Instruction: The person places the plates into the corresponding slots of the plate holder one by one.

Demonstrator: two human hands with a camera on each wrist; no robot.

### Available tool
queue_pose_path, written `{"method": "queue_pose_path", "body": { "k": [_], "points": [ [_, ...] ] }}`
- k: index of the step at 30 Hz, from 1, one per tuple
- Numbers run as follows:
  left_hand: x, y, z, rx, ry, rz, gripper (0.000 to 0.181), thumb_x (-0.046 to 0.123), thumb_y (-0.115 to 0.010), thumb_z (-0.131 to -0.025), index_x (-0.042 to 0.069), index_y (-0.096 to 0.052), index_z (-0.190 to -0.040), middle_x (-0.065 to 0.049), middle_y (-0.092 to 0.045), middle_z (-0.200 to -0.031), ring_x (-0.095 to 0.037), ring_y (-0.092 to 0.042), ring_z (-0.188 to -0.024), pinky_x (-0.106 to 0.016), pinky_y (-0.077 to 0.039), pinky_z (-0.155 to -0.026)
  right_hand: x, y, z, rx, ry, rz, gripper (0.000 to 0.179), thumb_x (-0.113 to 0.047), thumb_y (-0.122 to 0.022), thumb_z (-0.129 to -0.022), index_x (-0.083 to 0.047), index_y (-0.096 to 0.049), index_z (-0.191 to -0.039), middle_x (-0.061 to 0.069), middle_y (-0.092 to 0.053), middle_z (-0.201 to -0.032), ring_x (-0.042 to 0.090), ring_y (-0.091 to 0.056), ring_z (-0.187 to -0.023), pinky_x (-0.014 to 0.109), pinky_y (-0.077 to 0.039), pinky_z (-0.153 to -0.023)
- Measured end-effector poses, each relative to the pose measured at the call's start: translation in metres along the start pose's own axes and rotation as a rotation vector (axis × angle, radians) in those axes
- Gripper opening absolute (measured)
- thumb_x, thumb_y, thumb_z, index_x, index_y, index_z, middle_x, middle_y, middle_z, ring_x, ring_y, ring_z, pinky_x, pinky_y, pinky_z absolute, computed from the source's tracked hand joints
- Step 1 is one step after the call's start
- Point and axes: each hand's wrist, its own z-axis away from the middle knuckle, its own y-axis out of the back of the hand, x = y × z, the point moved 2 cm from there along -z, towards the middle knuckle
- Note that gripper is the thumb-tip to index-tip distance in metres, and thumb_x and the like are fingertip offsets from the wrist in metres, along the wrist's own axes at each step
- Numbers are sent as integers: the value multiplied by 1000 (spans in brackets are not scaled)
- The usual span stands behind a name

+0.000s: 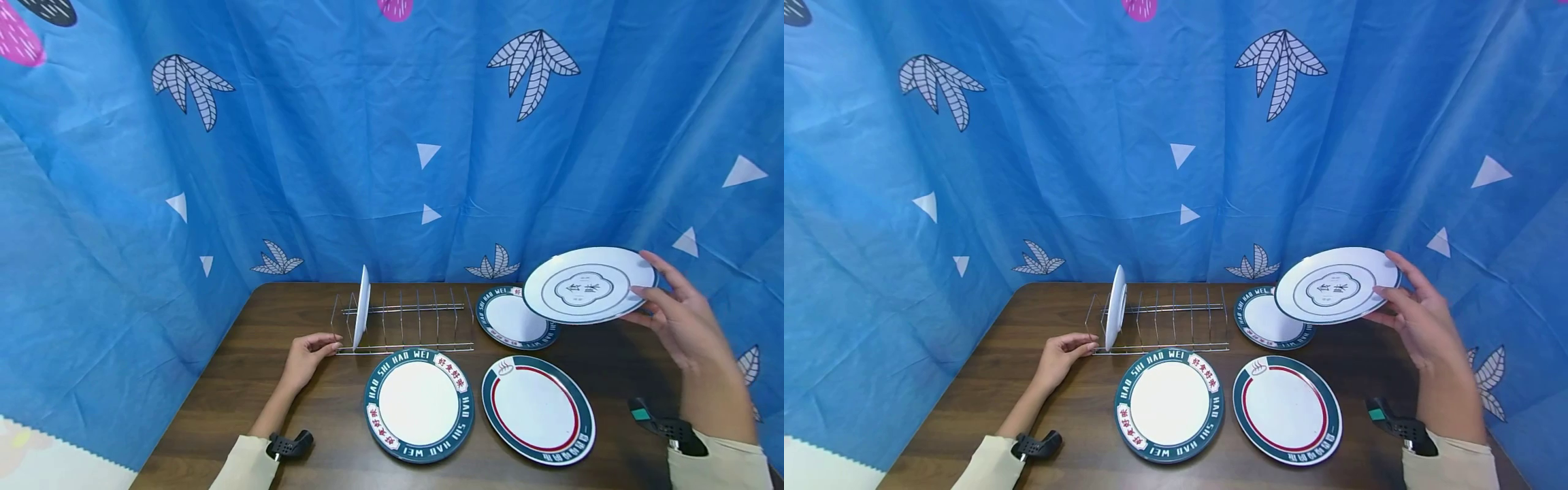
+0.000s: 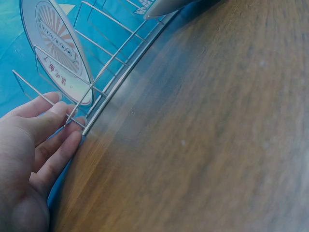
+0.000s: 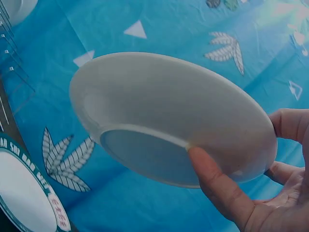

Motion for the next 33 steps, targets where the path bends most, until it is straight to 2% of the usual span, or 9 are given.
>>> {"method": "queue_pose_path", "body": {
  "k": [3, 6, 10, 15, 16, 19, 23, 29, 33],
  "points": [
    [-2, -1, -2, -20, -1, 18, 18, -9, -70, -90, -14, -71, -107, -32, -70, -108, -37, -72, -97, -23, -60, -79, 0, -8, 1, -17, 17, -17, 58, 7, -48, -103, -19, -41, -155, -2, -44, -133, 11, -73, -91, 29, -62, -66],
    [-3, -2, -4, -30, 1, 22, 18, -9, -70, -91, -15, -71, -108, -32, -70, -109, -33, -73, -96, -24, -60, -79, 1, -18, 3, -32, 29, -3, 59, 6, -48, -103, -19, -39, -156, -1, -43, -135, 11, -72, -94, 28, -62, -67],
    [-4, 0, -5, -20, -2, 8, 17, -8, -71, -90, -13, -72, -106, -31, -71, -108, -24, -74, -94, -27, -61, -78, 3, -36, 3, -70, 58, 14, 60, 6, -47, -104, -17, -36, -158, 1, -40, -139, 12, -71, -97, 28, -62, -69],
    [-10, 3, 1, -7, -10, 7, 17, -6, -71, -91, -12, -72, -107, -29, -72, -107, -26, -74, -92, -27, -61, -78, 5, -61, 2, -133, 77, 34, 61, 5, -48, -104, -15, -33, -159, 5, -36, -142, 13, -68, -100, 28, -62, -72],
    [-10, 4, 2, -4, -1, 8, 17, -6, -71, -91, -12, -72, -107, -29, -72, -107, -28, -74, -92, -27, -61, -78, 6, -66, 2, -146, 77, 42, 61, 5, -48, -104, -14, -33, -159, 5, -35, -143, 13, -68, -101, 29, -62, -73],
    [-22, 7, 3, 15, 12, 13, 17, -1, -74, -90, -7, -74, -107, -25, -73, -107, -24, -75, -90, -25, -61, -78, 8, -80, 2, -170, 75, 66, 61, 4, -49, -103, -14, -33, -159, 6, -32, -144, 14, -63, -104, 28, -62, -75],
    [-34, 7, -3, 26, 5, 0, 17, 4, -77, -89, -1, -77, -105, -20, -75, -105, -16, -74, -89, -22, -60, -77, 11, -95, 4, -166, 71, 98, 62, 2, -52, -103, -15, -33, -159, 8, -33, -143, 16, -60, -108, 29, -62, -77],
    [-36, 4, -7, 25, 19, 5, 17, 3, -77, -89, -3, -77, -104, -21, -75, -105, -16, -74, -90, -21, -60, -76, 19, -115, 9, -157, 40, 154, 62, -2, -56, -103, -18, -34, -159, 10, -38, -140, 17, -58, -107, 28, -62, -77],
    [-34, 5, -6, 33, 37, -7, 16, 1, -76, -89, -4, -77, -105, -22, -75, -106, -23, -74, -93, -24, -61, -76, 21, -130, 9, -163, 0, 190, 62, -6, -59, -103, -20, -35, -159, 12, -40, -136, 16, -59, -102, 27, -61, -76]
  ]
}}
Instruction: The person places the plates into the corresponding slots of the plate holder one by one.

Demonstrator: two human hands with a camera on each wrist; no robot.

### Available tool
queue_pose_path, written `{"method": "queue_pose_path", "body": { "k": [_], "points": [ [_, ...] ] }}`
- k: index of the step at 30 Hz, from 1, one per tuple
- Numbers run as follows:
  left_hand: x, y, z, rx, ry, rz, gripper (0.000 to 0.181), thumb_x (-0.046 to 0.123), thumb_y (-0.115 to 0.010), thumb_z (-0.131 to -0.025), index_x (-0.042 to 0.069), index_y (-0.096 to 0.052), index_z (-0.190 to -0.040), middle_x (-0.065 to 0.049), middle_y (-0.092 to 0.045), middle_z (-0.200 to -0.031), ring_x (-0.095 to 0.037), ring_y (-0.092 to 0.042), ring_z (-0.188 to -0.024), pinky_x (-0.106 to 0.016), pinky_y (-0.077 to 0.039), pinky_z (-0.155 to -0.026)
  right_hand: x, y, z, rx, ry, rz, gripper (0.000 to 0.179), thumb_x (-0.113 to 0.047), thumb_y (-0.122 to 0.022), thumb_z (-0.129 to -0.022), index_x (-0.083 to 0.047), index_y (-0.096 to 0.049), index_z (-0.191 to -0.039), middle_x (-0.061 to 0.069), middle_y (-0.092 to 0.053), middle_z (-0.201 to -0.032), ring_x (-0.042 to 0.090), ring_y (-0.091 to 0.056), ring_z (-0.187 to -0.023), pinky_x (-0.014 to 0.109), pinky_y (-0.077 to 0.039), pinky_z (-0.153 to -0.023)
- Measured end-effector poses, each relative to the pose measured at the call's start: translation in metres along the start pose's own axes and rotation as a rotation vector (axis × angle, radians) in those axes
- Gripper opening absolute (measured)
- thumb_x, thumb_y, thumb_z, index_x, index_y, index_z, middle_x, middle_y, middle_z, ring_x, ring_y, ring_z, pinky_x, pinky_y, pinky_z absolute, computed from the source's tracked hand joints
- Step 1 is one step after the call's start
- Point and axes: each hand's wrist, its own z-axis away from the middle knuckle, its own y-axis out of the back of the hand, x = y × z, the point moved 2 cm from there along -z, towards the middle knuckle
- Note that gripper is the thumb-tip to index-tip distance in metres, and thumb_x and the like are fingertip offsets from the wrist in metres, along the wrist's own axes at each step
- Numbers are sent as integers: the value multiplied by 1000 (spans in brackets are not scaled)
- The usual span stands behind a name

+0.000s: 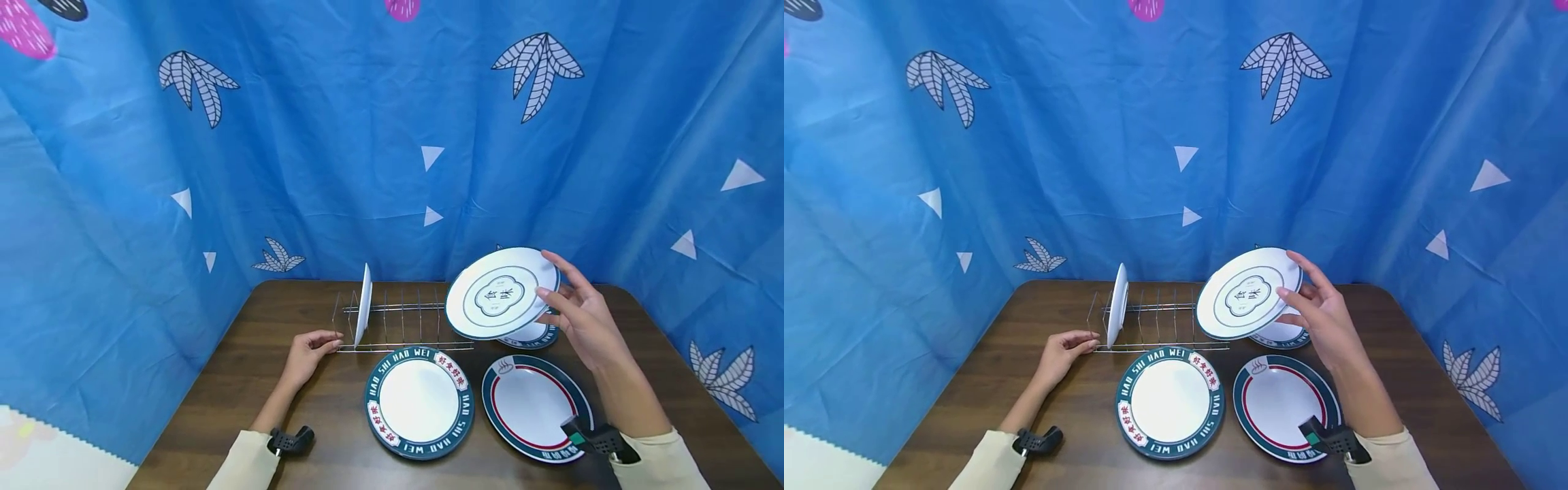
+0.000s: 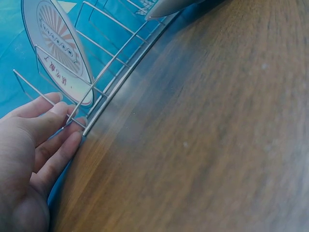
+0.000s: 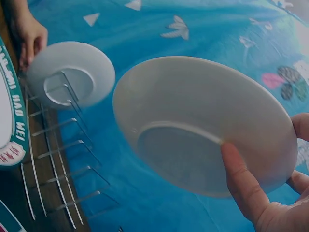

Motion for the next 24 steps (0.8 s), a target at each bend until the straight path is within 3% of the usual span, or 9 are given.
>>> {"method": "queue_pose_path", "body": {
  "k": [3, 6, 10, 12, 14, 18, 21, 24],
  "points": [
    [3, 0, 0, -8, -6, -32, 16, -3, -73, -90, -5, -76, -106, -23, -74, -107, -32, -73, -96, -29, -62, -77, 1, -10, -2, -9, -24, 16, 63, -9, -60, -102, -22, -36, -158, 15, -41, -135, 15, -61, -101, 27, -61, -76],
    [17, 0, 3, -27, -23, -45, 16, -5, -71, -91, -8, -75, -107, -26, -73, -107, -36, -72, -97, -33, -62, -79, 2, -21, -6, -18, -42, 45, 64, -12, -62, -102, -23, -36, -158, 17, -42, -136, 16, -62, -102, 29, -62, -77],
    [36, -1, 9, -50, -34, -44, 16, -6, -70, -92, -11, -73, -106, -28, -72, -107, -37, -72, -98, -32, -62, -79, 3, -36, -12, -31, -71, 117, 66, -18, -65, -101, -26, -35, -159, 20, -43, -138, 15, -65, -103, 31, -62, -77],
    [38, -1, 9, -50, -30, -48, 16, -6, -70, -92, -12, -73, -107, -29, -72, -108, -38, -72, -99, -32, -62, -80, 3, -43, -15, -43, -83, 153, 67, -21, -67, -100, -28, -35, -159, 21, -45, -138, 16, -67, -102, 32, -62, -78],
    [38, -1, 10, -47, -37, -54, 16, -6, -70, -92, -11, -73, -107, -29, -72, -107, -37, -72, -98, -31, -62, -79, 3, -50, -19, -62, -90, 179, 67, -23, -67, -100, -29, -34, -159, 22, -46, -138, 17, -67, -103, 34, -62, -80],
    [20, 0, 5, -28, -27, -67, 16, -4, -70, -92, -8, -74, -108, -26, -73, -108, -37, -72, -98, -32, -62, -79, 3, -64, -27, -98, -97, 206, 68, -25, -69, -99, -31, -35, -158, 23, -47, -139, 23, -66, -108, 36, -62, -81],
    [7, 0, 2, -13, -16, -53, 16, -3, -72, -92, -6, -75, -107, -24, -74, -108, -32, -73, -96, -31, -62, -78, 5, -75, -34, -123, -103, 211, 70, -25, -71, -98, -31, -36, -158, 22, -49, -138, 28, -65, -110, 39, -62, -81],
    [4, -2, 1, -6, -24, -17, 16, -2, -74, -90, -5, -76, -105, -23, -74, -106, -25, -74, -92, -27, -62, -75, 8, -86, -40, -147, -106, 216, 71, -25, -72, -97, -32, -37, -157, 22, -50, -135, 33, -66, -109, 40, -62, -80]
  ]
}}
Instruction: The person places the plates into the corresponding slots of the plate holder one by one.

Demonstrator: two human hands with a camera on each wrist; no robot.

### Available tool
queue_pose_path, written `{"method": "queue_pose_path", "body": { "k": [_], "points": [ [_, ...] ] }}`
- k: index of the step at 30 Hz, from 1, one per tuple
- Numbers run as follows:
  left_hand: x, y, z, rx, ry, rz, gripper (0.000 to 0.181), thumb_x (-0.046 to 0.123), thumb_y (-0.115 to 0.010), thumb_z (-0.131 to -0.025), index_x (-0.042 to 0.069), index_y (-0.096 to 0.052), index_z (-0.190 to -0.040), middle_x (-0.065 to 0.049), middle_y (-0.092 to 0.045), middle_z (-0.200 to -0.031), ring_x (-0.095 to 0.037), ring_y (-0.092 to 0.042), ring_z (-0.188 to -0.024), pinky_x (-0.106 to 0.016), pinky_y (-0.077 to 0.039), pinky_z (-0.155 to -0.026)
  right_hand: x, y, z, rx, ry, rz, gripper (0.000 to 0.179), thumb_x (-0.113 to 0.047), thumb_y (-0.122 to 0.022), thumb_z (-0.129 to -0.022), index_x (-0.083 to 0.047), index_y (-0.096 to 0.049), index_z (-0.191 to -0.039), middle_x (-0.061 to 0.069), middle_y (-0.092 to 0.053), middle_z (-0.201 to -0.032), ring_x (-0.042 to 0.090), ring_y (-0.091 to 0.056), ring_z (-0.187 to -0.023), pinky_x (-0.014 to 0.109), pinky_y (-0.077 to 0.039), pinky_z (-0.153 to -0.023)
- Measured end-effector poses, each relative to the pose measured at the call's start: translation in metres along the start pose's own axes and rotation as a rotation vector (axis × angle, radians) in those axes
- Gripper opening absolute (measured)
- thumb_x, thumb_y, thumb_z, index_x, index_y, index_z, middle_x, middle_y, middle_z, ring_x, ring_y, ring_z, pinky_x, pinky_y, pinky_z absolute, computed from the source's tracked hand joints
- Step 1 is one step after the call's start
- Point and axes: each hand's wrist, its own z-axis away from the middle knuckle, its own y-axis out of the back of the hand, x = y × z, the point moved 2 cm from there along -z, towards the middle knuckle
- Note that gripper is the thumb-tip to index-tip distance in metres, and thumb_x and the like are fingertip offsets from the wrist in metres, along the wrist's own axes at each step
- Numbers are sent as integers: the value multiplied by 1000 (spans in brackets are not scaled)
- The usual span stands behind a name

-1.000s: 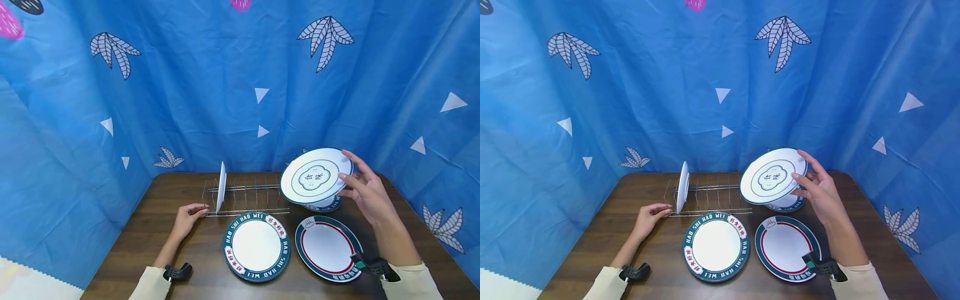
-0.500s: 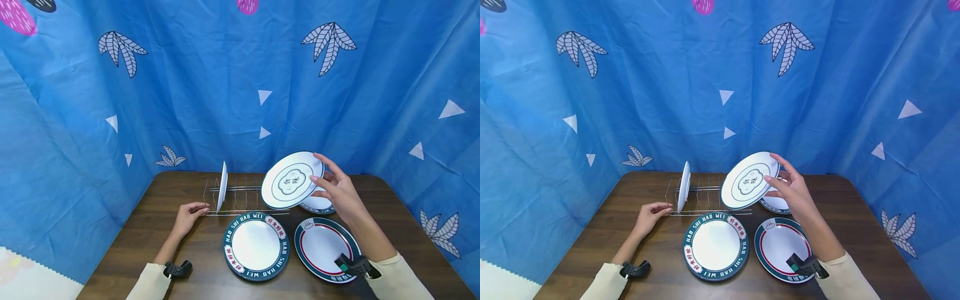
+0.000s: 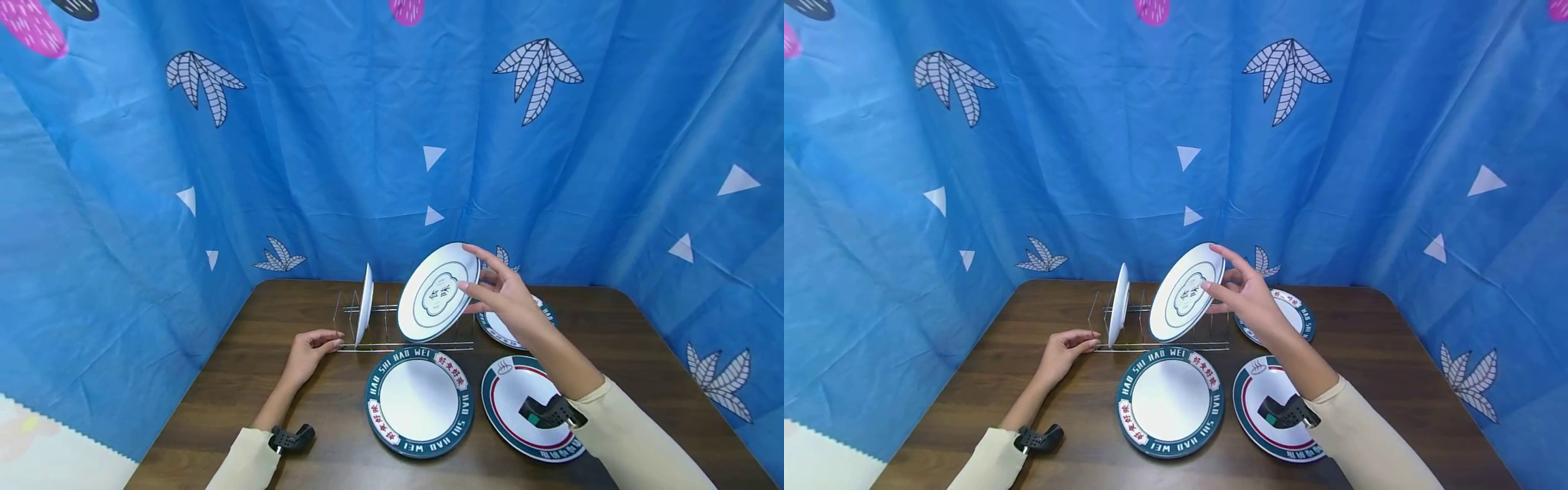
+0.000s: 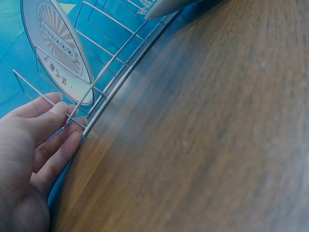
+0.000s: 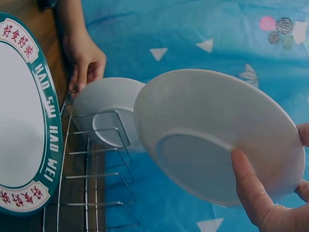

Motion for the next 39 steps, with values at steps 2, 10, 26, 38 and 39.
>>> {"method": "queue_pose_path", "body": {
  "k": [2, 10, 26, 38, 39],
  "points": [
    [-1, -1, 0, 4, -6, 20, 15, 0, -75, -89, -4, -76, -104, -22, -74, -105, -21, -74, -91, -25, -61, -74, 1, -6, -5, -15, 0, -3, 71, -25, -73, -96, -31, -37, -157, 23, -50, -134, 34, -66, -108, 41, -62, -80],
    [-5, -10, 3, -12, 17, 54, 15, -1, -75, -89, -5, -76, -104, -22, -75, -103, -24, -74, -89, -26, -61, -75, 8, -28, -22, -79, -7, -42, 72, -19, -74, -95, -28, -38, -157, 25, -51, -120, 37, -68, -102, 46, -62, -78],
    [24, -6, 10, -46, 9, 44, 16, -10, -69, -91, -13, -72, -106, -29, -72, -105, -39, -73, -93, -34, -62, -79, 14, -74, -63, -178, 39, 79, 75, -14, -75, -94, -25, -38, -158, 24, -56, -112, 34, -68, -91, 48, -62, -74],
    [29, -2, 6, -36, 24, 26, 16, -9, -70, -91, -11, -73, -106, -27, -73, -107, -40, -72, -97, -35, -62, -80, 2, -92, -83, -160, 64, 214, 74, -21, -78, -92, -24, -41, -156, 19, -59, -100, 31, -68, -82, 41, -63, -67],
    [30, -2, 5, -36, 20, 25, 16, -9, -70, -91, -11, -73, -106, -27, -73, -107, -41, -71, -98, -36, -62, -80, 1, -94, -84, -158, 68, 225, 73, -22, -78, -92, -25, -42, -155, 19, -59, -98, 33, -68, -80, 40, -63, -66]
  ]
}}
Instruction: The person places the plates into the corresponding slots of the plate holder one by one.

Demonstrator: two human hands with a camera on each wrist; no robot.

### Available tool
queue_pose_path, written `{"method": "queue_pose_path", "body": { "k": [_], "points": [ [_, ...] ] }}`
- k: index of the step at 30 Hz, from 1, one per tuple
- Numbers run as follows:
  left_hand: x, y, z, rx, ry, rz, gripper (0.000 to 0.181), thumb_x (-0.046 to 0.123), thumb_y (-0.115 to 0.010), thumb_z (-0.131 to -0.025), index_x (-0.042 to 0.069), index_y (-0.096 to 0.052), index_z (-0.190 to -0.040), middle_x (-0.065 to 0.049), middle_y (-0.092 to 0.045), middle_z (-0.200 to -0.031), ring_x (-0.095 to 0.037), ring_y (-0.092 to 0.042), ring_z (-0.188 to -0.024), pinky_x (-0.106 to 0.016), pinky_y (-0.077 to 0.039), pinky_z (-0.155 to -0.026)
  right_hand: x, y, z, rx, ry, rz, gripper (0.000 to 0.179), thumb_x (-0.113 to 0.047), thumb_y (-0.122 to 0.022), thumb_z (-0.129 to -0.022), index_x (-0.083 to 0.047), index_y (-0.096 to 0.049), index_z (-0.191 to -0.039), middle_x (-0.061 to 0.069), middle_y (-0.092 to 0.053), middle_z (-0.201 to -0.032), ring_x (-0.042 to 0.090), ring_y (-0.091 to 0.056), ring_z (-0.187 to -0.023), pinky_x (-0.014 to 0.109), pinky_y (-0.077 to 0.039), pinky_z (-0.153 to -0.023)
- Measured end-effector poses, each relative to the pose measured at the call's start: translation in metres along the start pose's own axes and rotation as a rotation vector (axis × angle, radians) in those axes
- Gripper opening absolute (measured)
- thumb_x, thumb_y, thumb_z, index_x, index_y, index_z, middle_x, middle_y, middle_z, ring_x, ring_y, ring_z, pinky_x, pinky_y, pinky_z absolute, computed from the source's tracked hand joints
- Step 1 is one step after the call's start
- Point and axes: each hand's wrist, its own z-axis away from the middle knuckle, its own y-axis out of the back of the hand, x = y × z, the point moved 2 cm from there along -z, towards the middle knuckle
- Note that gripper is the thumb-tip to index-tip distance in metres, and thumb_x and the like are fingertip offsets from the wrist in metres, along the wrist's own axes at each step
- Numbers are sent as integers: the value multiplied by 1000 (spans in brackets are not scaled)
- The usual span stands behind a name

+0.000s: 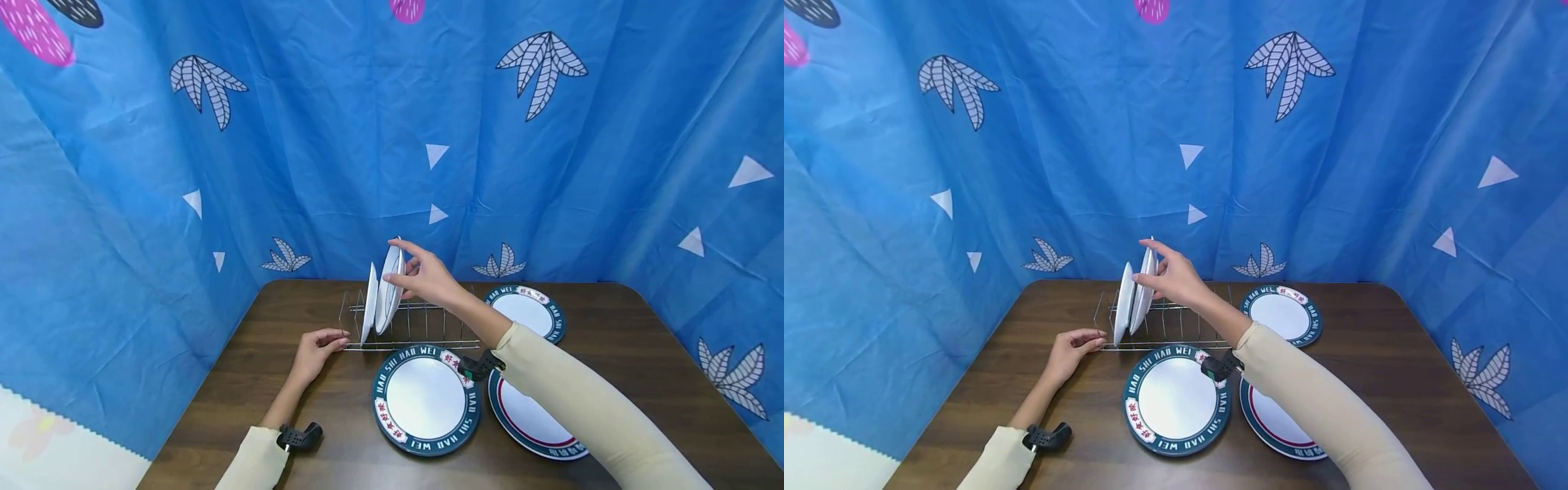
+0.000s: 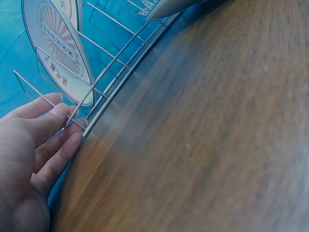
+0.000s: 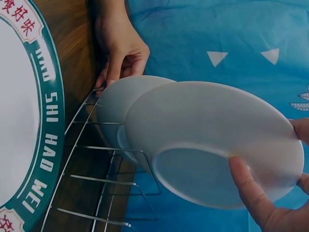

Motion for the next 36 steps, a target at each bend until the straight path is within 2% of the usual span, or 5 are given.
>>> {"method": "queue_pose_path", "body": {
  "k": [5, 12, 17, 28, 36],
  "points": [
    [1, 0, 1, 6, -1, -17, 16, -9, -70, -91, -8, -74, -106, -24, -74, -106, -40, -72, -97, -38, -61, -81, -2, -10, -6, 6, 2, 43, 72, -24, -78, -92, -25, -43, -154, 18, -58, -93, 41, -69, -74, 33, -62, -60],
    [2, 0, 2, -12, 17, -16, 18, -8, -69, -92, -12, -72, -109, -27, -72, -110, -39, -71, -99, -41, -60, -83, 4, -25, -11, 41, -34, 65, 69, -22, -78, -92, -26, -45, -152, 17, -58, -92, 27, -65, -67, 33, -62, -58],
    [1, 2, 2, -14, 8, -14, 18, -8, -68, -93, -12, -71, -110, -28, -72, -110, -43, -70, -99, -43, -60, -83, 13, -34, -13, 49, -42, 68, 69, -22, -78, -92, -26, -45, -152, 17, -57, -94, 25, -64, -69, 39, -63, -62],
    [0, 4, -3, 12, -10, 14, 17, -9, -69, -91, -13, -72, -107, -32, -70, -109, -37, -73, -95, -36, -61, -80, 20, -42, -11, 7, 10, 69, 73, -23, -75, -94, -19, -38, -157, 17, -55, -88, 44, -65, -72, 36, -62, -60],
    [-1, 3, -3, 5, 9, 20, 17, -10, -69, -91, -13, -72, -108, -31, -70, -110, -42, -71, -97, -39, -61, -81, 24, -41, -3, 2, 19, 148, 78, -26, -73, -96, -23, -30, -161, 19, -59, -105, 27, -64, -75, 30, -59, -62]
  ]
}}
